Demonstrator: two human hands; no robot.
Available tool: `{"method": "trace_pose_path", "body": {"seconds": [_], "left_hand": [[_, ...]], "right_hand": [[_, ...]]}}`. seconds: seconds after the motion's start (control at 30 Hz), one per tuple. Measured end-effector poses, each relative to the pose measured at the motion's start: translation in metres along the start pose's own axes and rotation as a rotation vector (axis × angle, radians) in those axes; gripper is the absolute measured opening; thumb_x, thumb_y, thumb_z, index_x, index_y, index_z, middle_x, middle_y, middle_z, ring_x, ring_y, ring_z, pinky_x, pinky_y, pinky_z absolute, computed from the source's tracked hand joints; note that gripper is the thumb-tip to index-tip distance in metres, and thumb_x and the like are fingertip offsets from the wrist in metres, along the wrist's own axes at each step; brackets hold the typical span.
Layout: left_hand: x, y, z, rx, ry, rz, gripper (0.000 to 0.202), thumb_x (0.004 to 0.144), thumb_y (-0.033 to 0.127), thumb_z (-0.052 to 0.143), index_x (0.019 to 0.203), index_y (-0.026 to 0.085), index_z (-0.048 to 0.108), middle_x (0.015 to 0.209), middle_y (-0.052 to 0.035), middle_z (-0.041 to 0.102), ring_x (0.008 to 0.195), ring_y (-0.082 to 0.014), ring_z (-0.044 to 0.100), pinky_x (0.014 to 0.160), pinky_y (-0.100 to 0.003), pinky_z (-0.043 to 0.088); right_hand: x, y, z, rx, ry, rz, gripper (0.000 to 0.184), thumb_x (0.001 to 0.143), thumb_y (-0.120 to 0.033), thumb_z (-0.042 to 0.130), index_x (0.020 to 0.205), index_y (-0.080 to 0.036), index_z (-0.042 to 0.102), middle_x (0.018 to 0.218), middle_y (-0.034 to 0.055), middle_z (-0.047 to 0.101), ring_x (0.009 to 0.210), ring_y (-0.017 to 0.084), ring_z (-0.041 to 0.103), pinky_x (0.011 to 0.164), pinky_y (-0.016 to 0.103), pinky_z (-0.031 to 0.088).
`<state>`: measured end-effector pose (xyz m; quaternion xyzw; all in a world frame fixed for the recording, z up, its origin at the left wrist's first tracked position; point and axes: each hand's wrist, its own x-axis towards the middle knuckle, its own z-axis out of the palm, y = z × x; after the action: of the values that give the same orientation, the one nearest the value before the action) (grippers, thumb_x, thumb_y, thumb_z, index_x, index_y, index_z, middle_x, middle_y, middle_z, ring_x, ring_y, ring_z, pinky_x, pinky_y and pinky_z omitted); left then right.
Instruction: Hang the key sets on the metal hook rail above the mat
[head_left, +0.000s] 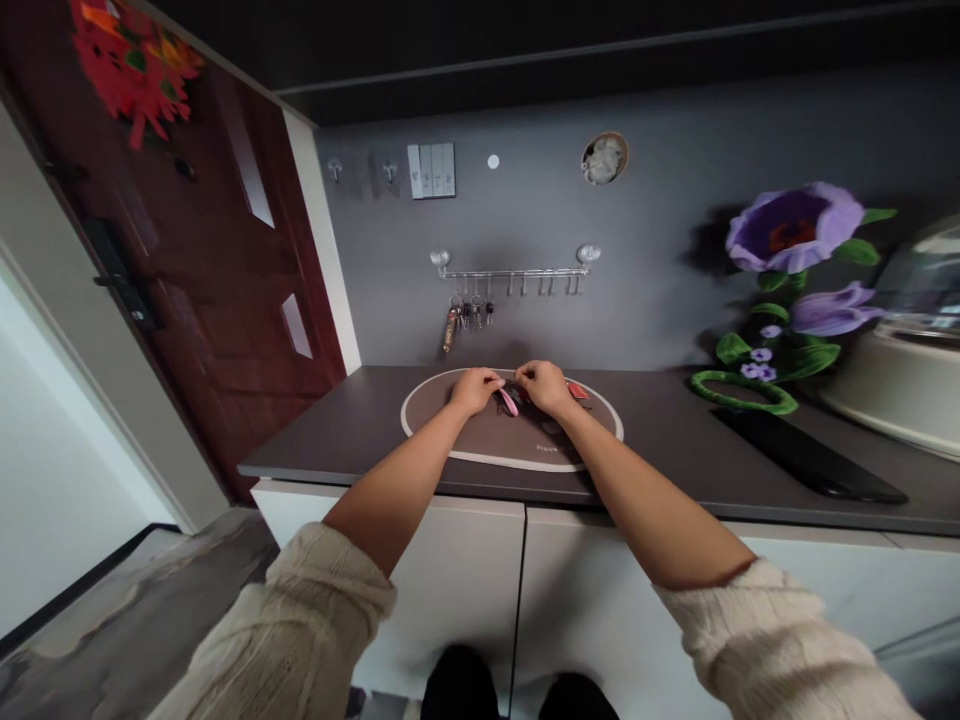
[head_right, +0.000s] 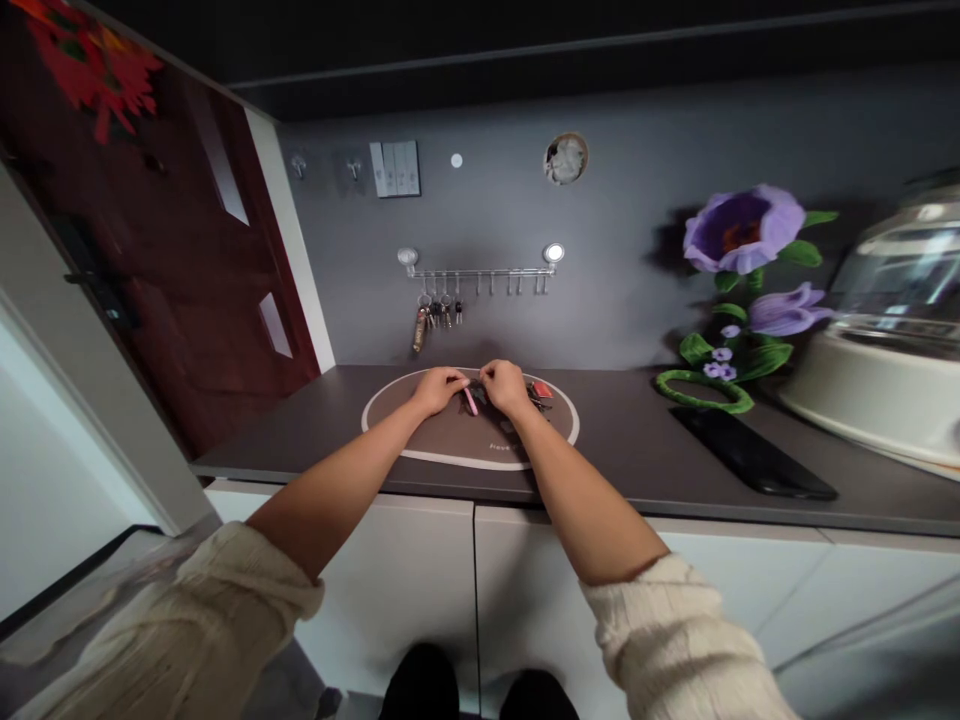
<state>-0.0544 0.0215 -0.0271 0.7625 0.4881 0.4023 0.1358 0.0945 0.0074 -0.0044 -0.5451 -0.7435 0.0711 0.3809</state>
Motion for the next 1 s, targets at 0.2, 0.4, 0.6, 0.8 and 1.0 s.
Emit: {"method": "trace_pose_path", "body": {"seconds": [0.2,0.4,0.6,0.8,1.0], "left_hand": [[0.0005,-0.0009,0.0004,0.014,-0.012,-0.015,0.021,0.072,0.027,0.051,0.076,0.013,0.066,0.071,-0.0054,0.064,0.063,-0.0133,0.051,0.062,-0.025,0.037],[-0.0017,-0.0029,-0.0013,-0.122,-0.004,-0.063,0.018,0.069,0.025,0.054,0.070,0.012,0.065,0.066,-0.0036,0.062,0.060,-0.0114,0.049,0.061,-0.024,0.036],[-0.0027,-0.0034,-0.0020,-0.299,0.061,-0.144,0.010,0.066,0.020,0.056,0.064,0.011,0.062,0.057,-0.0001,0.056,0.054,-0.0086,0.044,0.058,-0.022,0.034],[-0.0020,0.0014,-0.0033,-0.487,0.128,-0.202,0.007,0.067,0.016,0.055,0.063,0.012,0.058,0.055,0.0016,0.053,0.053,-0.0077,0.045,0.059,-0.022,0.038],[-0.0021,0.0049,-0.0050,-0.722,0.157,-0.290,0.006,0.069,0.011,0.053,0.064,0.012,0.056,0.057,0.0007,0.055,0.052,-0.0079,0.050,0.062,-0.026,0.043]], "right_hand": [[-0.0028,-0.0047,-0.0010,-0.111,-0.033,-0.029,0.019,0.073,-0.019,0.049,0.077,-0.015,0.067,0.074,0.0060,0.066,0.068,0.013,0.056,0.066,0.022,0.037],[-0.0040,-0.0070,-0.0025,-0.150,-0.039,-0.040,0.019,0.073,-0.018,0.050,0.078,-0.014,0.067,0.080,0.0077,0.066,0.071,0.015,0.057,0.066,0.022,0.038],[-0.0045,-0.0077,-0.0037,-0.156,-0.048,-0.045,0.019,0.072,-0.015,0.049,0.079,-0.014,0.067,0.080,0.0079,0.066,0.072,0.015,0.057,0.067,0.022,0.038],[-0.0036,-0.0059,-0.0026,-0.163,-0.027,-0.049,0.019,0.073,-0.019,0.050,0.080,-0.015,0.067,0.082,0.0084,0.066,0.075,0.016,0.058,0.068,0.023,0.039],[-0.0020,-0.0042,-0.0015,-0.167,-0.019,-0.038,0.018,0.072,-0.021,0.051,0.079,-0.016,0.067,0.077,0.0066,0.066,0.071,0.015,0.057,0.066,0.022,0.039]]}}
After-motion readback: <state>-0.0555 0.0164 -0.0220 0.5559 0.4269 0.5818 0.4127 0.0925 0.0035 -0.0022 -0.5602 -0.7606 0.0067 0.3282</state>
